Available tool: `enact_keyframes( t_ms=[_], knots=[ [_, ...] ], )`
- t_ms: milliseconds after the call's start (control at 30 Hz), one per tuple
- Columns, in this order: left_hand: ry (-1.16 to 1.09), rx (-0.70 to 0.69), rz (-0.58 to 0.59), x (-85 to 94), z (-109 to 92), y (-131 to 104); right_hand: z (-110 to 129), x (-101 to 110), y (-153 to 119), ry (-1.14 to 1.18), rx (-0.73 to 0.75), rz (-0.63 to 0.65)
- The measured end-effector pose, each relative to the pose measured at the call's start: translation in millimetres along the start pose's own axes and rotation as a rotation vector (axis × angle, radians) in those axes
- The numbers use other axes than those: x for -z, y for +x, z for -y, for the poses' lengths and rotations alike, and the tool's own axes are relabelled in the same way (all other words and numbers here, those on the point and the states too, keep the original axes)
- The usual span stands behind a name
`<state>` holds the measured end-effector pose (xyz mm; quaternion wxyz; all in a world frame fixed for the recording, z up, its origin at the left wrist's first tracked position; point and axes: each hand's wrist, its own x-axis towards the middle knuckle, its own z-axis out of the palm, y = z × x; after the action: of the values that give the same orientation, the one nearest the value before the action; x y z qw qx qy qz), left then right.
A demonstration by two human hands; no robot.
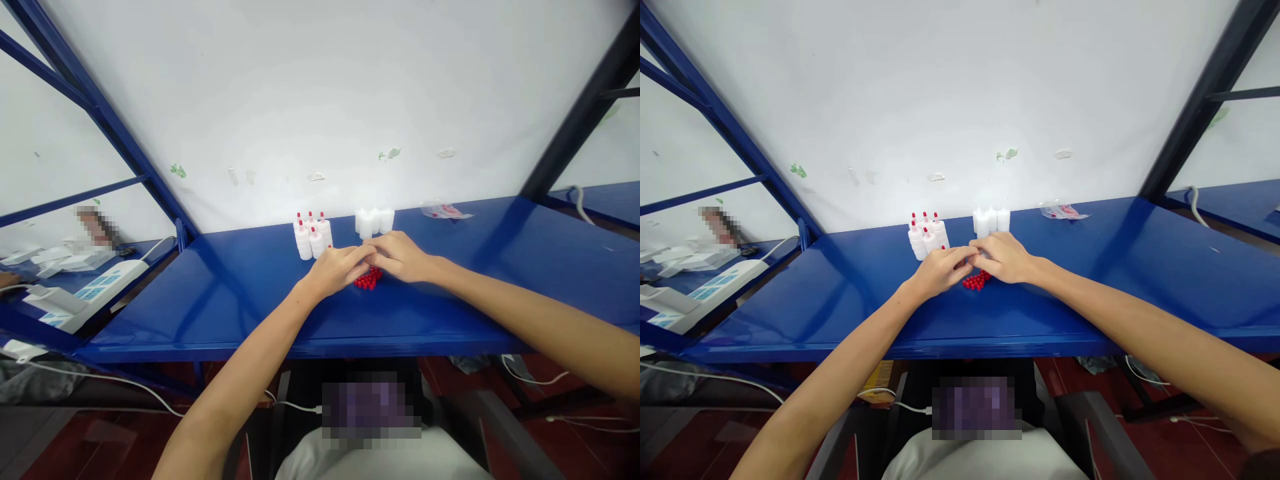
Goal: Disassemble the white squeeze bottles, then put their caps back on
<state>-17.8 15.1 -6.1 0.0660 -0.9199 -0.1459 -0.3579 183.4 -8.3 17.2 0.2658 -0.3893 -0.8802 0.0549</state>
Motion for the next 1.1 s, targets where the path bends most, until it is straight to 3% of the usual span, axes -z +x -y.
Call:
enact_keyframes(
  t_ms=[133,267,400,467,633,900,1000,1100],
  knots=[
    [-0.182,0.119,0.016,0.1,-4.0,1.9,-2.9,-2.1,0.4,0.051,0.024,-0.035],
    [-0.348,0.360,-0.069,9.8,1.3,2.3,-11.5,-1.9,1.3,0.083,-0.049,-0.054],
    [-0.291,0.660,-0.215,28.9,16.3,0.2,-25.3,-1.7,1.0,0.082,-0.194,-0.060],
    [-0.209,0.742,-0.229,35.4,22.2,-0.4,-32.6,-3.4,0.7,0.114,-0.230,-0.055],
    [-0.056,0.797,-0.114,36.2,24.6,-0.2,-42.9,-10.1,1.2,0.194,-0.225,-0.042],
    [0.084,0.823,0.071,31.7,24.7,-4.2,-35.5,-9.0,5.3,0.256,-0.287,-0.104],
    [0.101,0.806,0.051,30.2,24.6,-4.4,-35.4,-10.3,5.2,0.248,-0.324,-0.091],
    [0.033,0.718,-0.098,29.6,21.1,-1.7,-35.7,-12.3,4.5,0.256,-0.336,-0.115]
  ],
)
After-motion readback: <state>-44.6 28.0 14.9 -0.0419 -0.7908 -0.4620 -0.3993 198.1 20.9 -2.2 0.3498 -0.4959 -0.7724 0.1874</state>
